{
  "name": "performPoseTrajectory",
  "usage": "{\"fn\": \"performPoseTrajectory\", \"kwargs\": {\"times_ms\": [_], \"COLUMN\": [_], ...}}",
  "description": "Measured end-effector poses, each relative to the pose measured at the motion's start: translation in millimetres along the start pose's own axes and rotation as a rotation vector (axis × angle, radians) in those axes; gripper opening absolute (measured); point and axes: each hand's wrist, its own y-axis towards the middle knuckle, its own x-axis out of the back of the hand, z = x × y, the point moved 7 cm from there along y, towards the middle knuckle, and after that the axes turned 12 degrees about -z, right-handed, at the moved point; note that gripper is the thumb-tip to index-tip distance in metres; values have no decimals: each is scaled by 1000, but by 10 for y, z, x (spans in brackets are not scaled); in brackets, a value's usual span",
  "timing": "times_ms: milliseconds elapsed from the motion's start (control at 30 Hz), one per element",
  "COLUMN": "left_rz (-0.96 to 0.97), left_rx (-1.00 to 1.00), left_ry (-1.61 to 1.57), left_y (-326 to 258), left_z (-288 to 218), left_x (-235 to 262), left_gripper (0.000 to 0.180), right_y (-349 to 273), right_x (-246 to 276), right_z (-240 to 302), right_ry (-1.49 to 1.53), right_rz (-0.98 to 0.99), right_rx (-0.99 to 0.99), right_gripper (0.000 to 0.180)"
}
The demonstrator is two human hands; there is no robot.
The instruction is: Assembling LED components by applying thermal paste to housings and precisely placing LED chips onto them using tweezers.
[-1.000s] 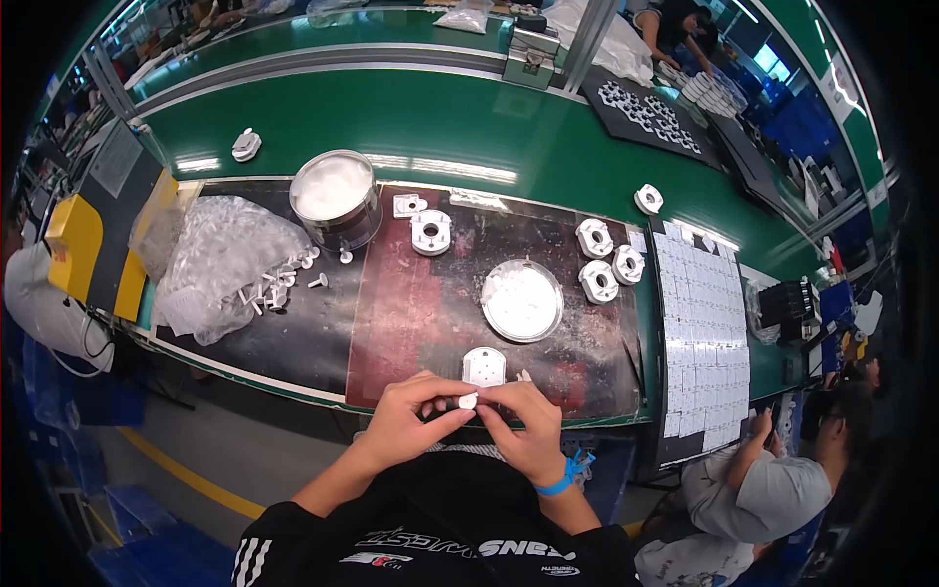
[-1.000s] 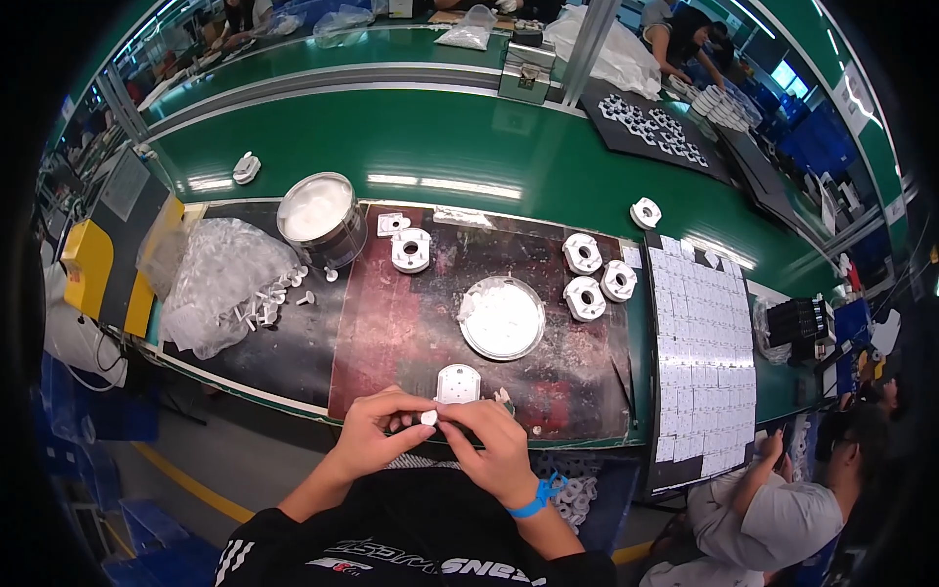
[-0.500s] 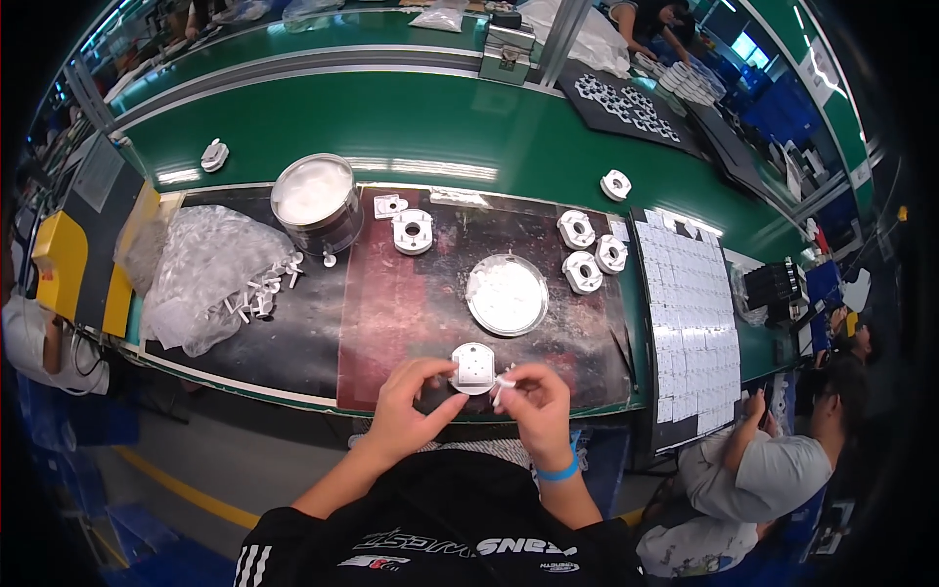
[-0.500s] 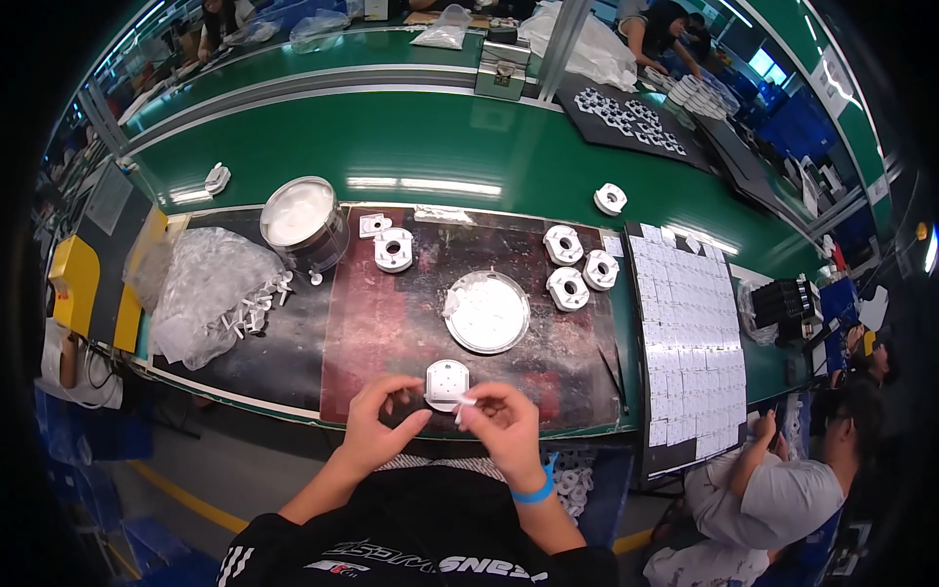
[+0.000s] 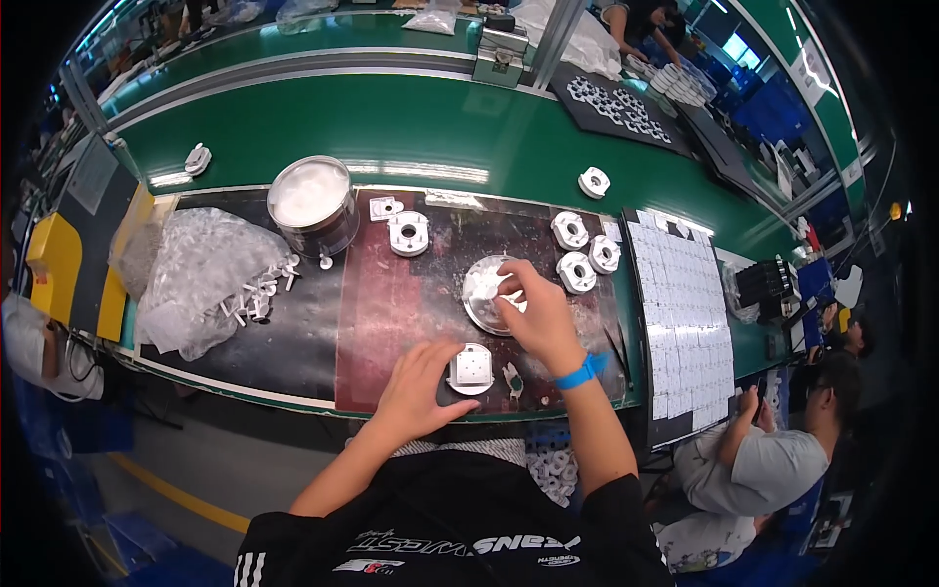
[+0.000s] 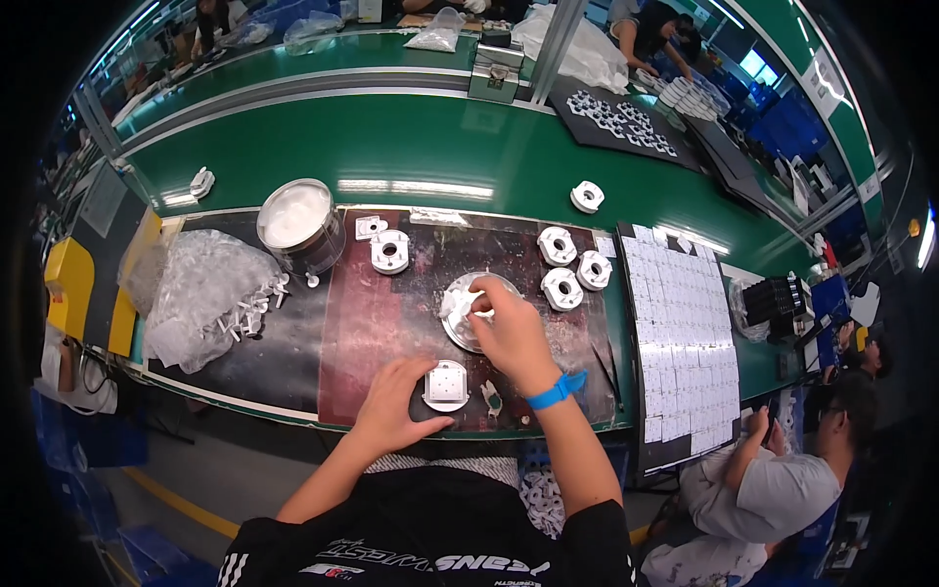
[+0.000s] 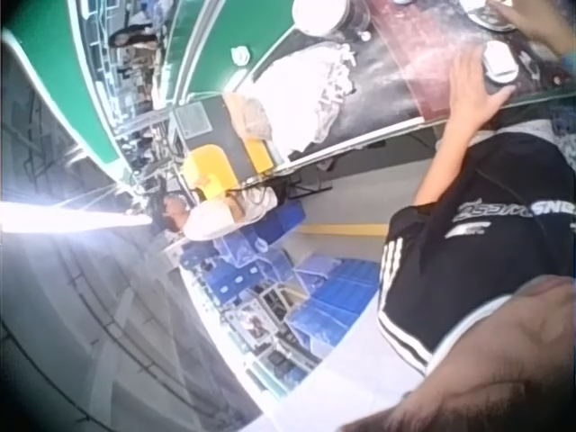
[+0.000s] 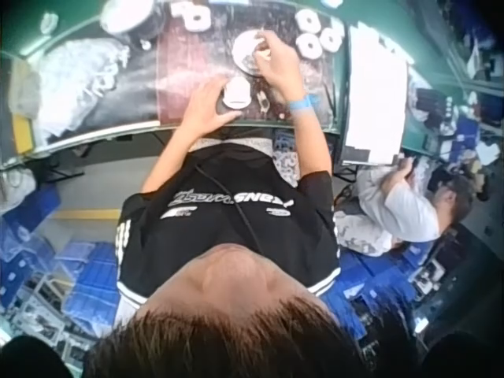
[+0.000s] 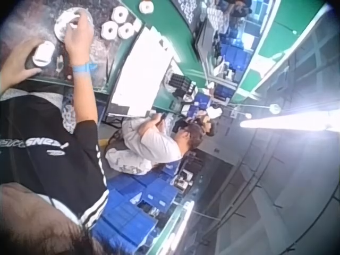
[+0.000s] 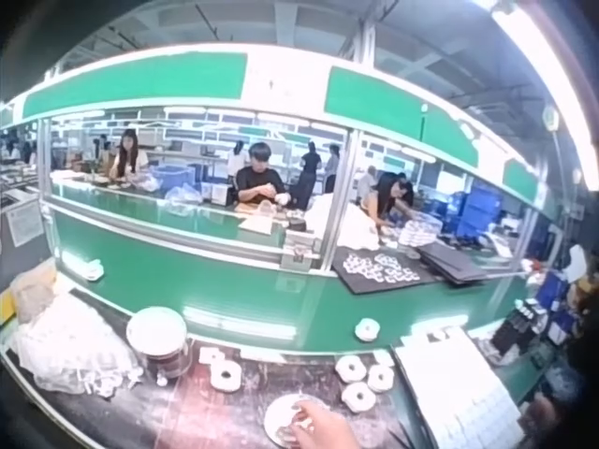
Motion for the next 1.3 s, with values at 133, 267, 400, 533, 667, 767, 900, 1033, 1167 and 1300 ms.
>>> {"fn": "performPoseTrajectory", "kwargs": {"times_ms": [133, 267, 400, 533, 667, 767, 900, 1033, 1167, 1300], "left_rz": [17, -1, -4, 1, -3, 2, 2, 6, -15, 26], "left_rx": [50, 61, 65, 66, 62, 53, 40, 32, 76, 115], "left_ry": [-2, 5, 7, 10, 8, 5, 23, 31, 37, 23], "left_y": [-4, -21, -8, 8, 5, 1, -11, -4, 33, 38], "left_z": [-31, -8, -1, -18, -16, -5, -3, -8, -32, 4], "left_x": [25, 25, 31, 42, 40, 26, 0, -25, -31, -80], "left_gripper": [80, 79, 81, 81, 81, 81, 83, 84, 85, 83], "right_y": [110, 155, 182, 179, 175, 171, 171, 136, -63, -338], "right_x": [-187, -260, -279, -302, -328, -309, -321, -261, -108, -100], "right_z": [-39, -43, -96, -69, -121, -110, -94, -93, -205, -254], "right_ry": [-103, -257, -348, -339, -357, -355, -307, -353, 362, 727], "right_rz": [74, 38, 17, 10, 13, 14, 29, -12, -15, 14], "right_rx": [86, 235, 289, 318, 304, 285, 268, 316, -237, -516], "right_gripper": [33, 31, 29, 28, 26, 25, 24, 31, 37, 28]}}
